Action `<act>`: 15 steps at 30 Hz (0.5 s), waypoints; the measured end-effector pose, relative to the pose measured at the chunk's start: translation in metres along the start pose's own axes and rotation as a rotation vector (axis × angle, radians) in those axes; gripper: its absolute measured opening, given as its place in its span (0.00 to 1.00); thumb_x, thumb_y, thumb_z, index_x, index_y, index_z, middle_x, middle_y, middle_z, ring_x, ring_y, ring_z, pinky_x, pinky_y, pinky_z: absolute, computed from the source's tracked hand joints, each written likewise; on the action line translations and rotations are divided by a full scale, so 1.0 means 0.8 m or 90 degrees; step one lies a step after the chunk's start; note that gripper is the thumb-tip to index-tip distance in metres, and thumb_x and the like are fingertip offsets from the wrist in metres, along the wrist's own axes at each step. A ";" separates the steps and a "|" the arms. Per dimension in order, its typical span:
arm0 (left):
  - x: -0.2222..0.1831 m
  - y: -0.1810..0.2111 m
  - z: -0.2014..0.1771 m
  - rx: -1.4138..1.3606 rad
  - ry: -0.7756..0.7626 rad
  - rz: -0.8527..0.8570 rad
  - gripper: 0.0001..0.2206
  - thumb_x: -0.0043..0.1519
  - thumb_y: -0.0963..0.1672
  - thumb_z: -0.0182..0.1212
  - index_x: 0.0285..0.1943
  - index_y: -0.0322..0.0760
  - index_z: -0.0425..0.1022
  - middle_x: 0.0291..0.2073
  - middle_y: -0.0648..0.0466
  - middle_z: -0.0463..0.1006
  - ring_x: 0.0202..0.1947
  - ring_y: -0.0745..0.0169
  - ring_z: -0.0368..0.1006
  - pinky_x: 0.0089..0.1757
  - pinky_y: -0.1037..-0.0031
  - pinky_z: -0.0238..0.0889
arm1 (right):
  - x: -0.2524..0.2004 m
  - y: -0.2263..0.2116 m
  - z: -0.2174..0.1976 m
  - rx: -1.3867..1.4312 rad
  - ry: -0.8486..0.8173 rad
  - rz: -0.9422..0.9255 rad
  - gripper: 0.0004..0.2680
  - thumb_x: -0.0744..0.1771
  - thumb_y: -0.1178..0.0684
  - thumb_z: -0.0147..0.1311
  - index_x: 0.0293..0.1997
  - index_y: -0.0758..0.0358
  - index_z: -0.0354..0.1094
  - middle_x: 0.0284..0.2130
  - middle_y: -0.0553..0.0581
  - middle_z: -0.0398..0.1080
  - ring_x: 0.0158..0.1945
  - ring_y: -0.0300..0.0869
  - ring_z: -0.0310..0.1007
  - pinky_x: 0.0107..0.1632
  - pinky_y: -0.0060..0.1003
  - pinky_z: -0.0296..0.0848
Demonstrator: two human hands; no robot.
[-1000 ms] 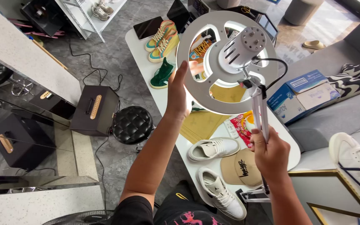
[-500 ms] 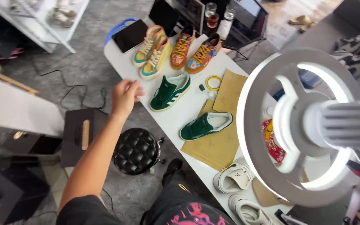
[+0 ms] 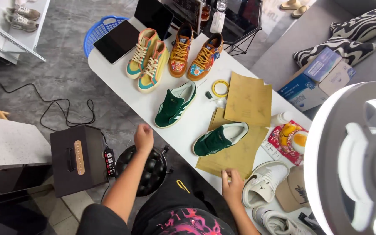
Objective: Sanding the surface of a green suede shoe using small pieces of sandpaper.
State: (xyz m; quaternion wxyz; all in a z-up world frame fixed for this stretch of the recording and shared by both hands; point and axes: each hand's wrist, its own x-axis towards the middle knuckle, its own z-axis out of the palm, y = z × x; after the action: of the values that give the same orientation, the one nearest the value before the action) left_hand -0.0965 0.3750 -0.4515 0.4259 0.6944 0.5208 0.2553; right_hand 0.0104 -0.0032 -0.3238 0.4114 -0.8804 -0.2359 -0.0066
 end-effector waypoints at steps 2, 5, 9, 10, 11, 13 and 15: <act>0.049 0.020 -0.015 0.048 -0.010 0.057 0.09 0.60 0.43 0.61 0.45 0.35 0.72 0.39 0.48 0.80 0.42 0.46 0.77 0.44 0.60 0.69 | -0.004 0.007 0.037 -0.011 -0.019 0.043 0.06 0.66 0.56 0.58 0.36 0.69 0.71 0.32 0.63 0.73 0.37 0.53 0.74 0.42 0.42 0.71; 0.122 0.029 -0.008 0.085 0.004 0.134 0.11 0.58 0.42 0.62 0.48 0.34 0.72 0.45 0.46 0.78 0.48 0.43 0.74 0.48 0.58 0.66 | 0.022 0.020 0.075 -0.065 -0.022 -0.072 0.06 0.66 0.56 0.56 0.44 0.67 0.71 0.39 0.65 0.73 0.45 0.57 0.73 0.47 0.47 0.70; 0.202 0.015 0.020 0.203 -0.069 0.286 0.16 0.56 0.42 0.64 0.54 0.38 0.73 0.52 0.46 0.73 0.56 0.41 0.67 0.54 0.57 0.62 | 0.037 0.062 0.120 -0.109 -0.004 0.005 0.12 0.65 0.54 0.56 0.51 0.68 0.67 0.41 0.68 0.71 0.45 0.60 0.71 0.47 0.49 0.70; 0.224 0.011 0.033 0.250 -0.091 0.372 0.18 0.55 0.42 0.65 0.55 0.39 0.74 0.53 0.46 0.72 0.57 0.41 0.66 0.56 0.57 0.61 | 0.044 0.076 0.129 -0.104 -0.020 0.084 0.12 0.65 0.53 0.56 0.50 0.67 0.66 0.38 0.67 0.71 0.42 0.59 0.73 0.45 0.49 0.72; 0.228 -0.001 0.039 0.242 -0.105 0.379 0.18 0.55 0.42 0.65 0.55 0.39 0.74 0.53 0.46 0.72 0.57 0.41 0.66 0.56 0.57 0.61 | 0.043 0.096 0.135 -0.113 -0.009 0.094 0.12 0.65 0.53 0.56 0.50 0.67 0.66 0.38 0.67 0.71 0.42 0.59 0.73 0.45 0.49 0.72; 0.242 -0.021 0.049 0.365 -0.018 0.489 0.18 0.55 0.44 0.66 0.56 0.42 0.75 0.51 0.48 0.70 0.56 0.39 0.65 0.58 0.53 0.59 | 0.041 0.133 0.147 -0.267 -0.064 0.265 0.08 0.66 0.49 0.54 0.41 0.62 0.67 0.32 0.65 0.74 0.38 0.62 0.74 0.42 0.54 0.71; 0.241 -0.033 0.050 0.335 -0.048 0.515 0.19 0.55 0.44 0.65 0.56 0.42 0.76 0.52 0.47 0.70 0.56 0.40 0.64 0.57 0.52 0.58 | 0.035 0.161 0.159 -0.306 -0.033 0.294 0.08 0.66 0.49 0.54 0.41 0.61 0.67 0.32 0.65 0.75 0.38 0.62 0.74 0.42 0.56 0.70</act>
State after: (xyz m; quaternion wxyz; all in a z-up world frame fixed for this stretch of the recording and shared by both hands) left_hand -0.0146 0.5458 -0.5116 0.1211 0.9342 0.2402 0.2343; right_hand 0.0663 0.0299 -0.4955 0.1762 -0.9824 -0.0323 0.0538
